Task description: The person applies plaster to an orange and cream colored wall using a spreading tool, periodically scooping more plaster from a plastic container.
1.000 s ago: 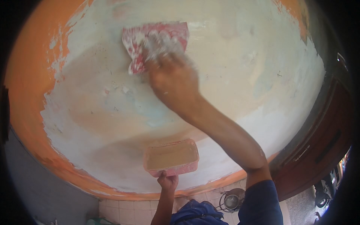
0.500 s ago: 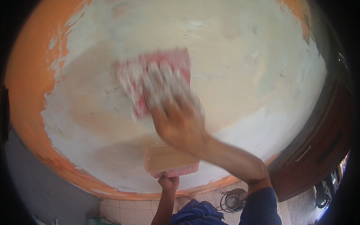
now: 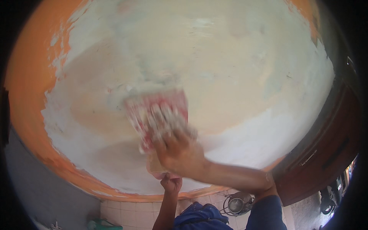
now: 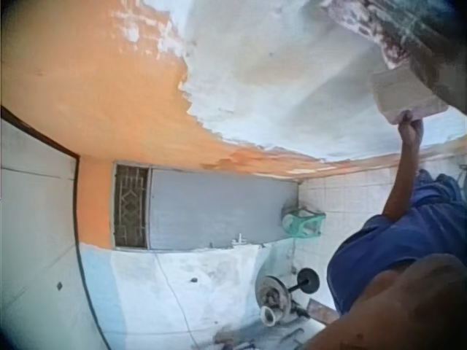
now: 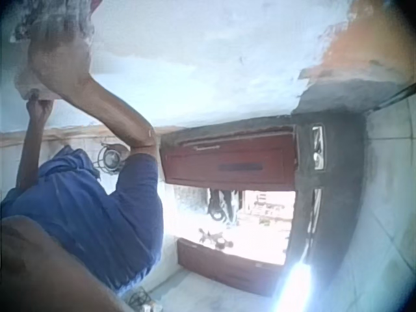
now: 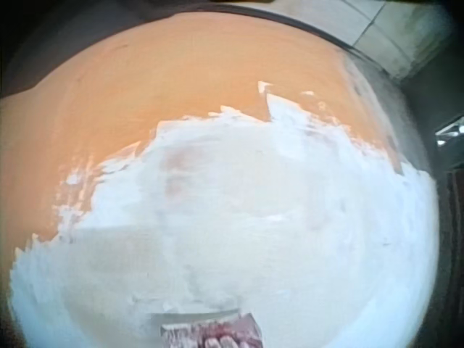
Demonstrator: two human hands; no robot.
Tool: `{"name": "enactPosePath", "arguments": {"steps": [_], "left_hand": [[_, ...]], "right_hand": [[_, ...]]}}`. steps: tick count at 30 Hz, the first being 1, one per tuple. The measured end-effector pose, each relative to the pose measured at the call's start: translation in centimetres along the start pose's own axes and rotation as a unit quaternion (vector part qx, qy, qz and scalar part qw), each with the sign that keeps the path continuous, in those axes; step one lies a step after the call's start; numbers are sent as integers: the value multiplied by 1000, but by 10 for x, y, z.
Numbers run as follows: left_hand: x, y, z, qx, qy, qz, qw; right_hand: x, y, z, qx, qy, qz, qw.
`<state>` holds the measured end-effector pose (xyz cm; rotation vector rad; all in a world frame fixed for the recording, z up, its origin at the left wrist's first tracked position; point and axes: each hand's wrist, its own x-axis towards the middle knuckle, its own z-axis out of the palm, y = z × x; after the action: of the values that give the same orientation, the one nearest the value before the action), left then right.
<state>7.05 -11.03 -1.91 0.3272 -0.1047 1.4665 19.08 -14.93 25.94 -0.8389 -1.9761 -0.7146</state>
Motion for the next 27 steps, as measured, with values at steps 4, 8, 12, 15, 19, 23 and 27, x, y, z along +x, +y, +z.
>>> {"name": "enactPosePath", "arguments": {"steps": [4,8,12,15,19,23,27], "left_hand": [[2,2,28,15,-22,35,999],[3,-2,14,2,-25,24,999],[0,0,-4,-10,-28,-4,1000],[-3,4,10,18,-34,-18,999],[5,-16,-1,-27,-32,-15,999],[0,3,-2,16,-38,17,999],[0,6,5,77,-45,7,996]], "right_hand": [[88,43,0,-108,148,-23,983],[63,43,50,-219,-128,-9,967],[-44,-10,65,-128,-138,-94,978],[-38,-26,34,19,-79,-42,996],[7,5,-29,7,42,60,997],[-10,17,-27,498,166,339,780],[-48,19,-25,771,175,418,448]]}}
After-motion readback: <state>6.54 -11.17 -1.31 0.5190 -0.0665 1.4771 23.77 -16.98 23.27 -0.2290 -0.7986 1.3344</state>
